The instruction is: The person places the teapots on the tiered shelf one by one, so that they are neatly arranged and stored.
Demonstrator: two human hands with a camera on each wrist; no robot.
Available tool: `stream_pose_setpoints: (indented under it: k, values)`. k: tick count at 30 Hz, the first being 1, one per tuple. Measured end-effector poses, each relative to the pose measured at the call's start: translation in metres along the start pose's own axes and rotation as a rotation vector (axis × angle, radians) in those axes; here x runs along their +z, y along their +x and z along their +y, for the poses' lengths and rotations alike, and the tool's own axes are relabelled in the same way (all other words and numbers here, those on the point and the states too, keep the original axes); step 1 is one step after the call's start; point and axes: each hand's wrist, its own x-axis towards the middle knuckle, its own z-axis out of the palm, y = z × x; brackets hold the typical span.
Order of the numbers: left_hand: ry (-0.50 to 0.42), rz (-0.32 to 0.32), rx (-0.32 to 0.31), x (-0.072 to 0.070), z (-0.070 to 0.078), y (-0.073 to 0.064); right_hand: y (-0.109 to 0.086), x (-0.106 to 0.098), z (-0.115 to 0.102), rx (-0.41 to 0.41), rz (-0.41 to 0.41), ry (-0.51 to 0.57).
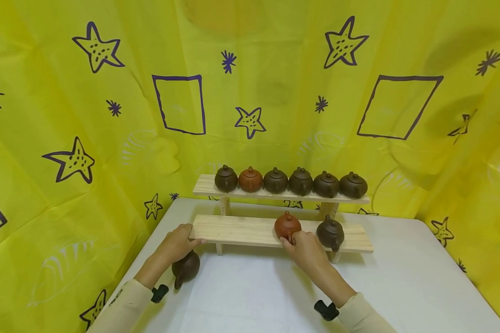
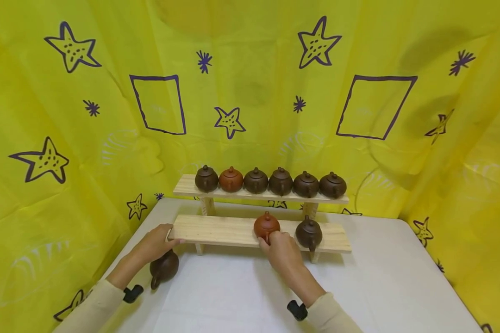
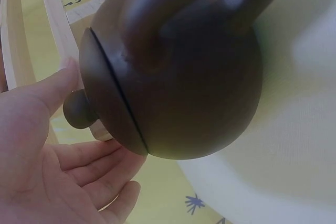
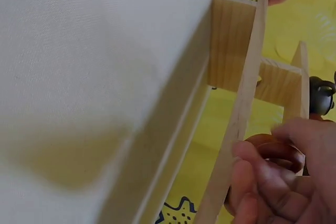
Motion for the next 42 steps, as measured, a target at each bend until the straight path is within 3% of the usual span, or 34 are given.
stream_pose_setpoints:
  k: [7,9,16,24,35,42]
  values:
    - [0.005,-0.004,-0.009,0.0,0.0,-0.001,-0.017,0.01,0.004,0.087,-0.303,-0.098]
    - [0.009,-0.004,-0.01,-0.001,0.0,-0.001,-0.021,0.018,0.003,0.068,-0.339,-0.094]
    - [0.015,-0.01,-0.016,-0.004,0.002,0.0,-0.031,0.048,-0.019,-0.026,-0.371,0.019]
    - [0.027,-0.019,-0.008,-0.007,0.003,0.004,-0.031,0.084,-0.064,-0.151,-0.359,0.088]
    - [0.058,-0.003,0.021,-0.007,0.002,0.005,-0.031,0.135,-0.138,-0.258,-0.43,0.13]
    - [0.056,0.011,0.039,-0.008,0.004,0.005,-0.024,0.149,-0.167,-0.26,-0.429,0.144]
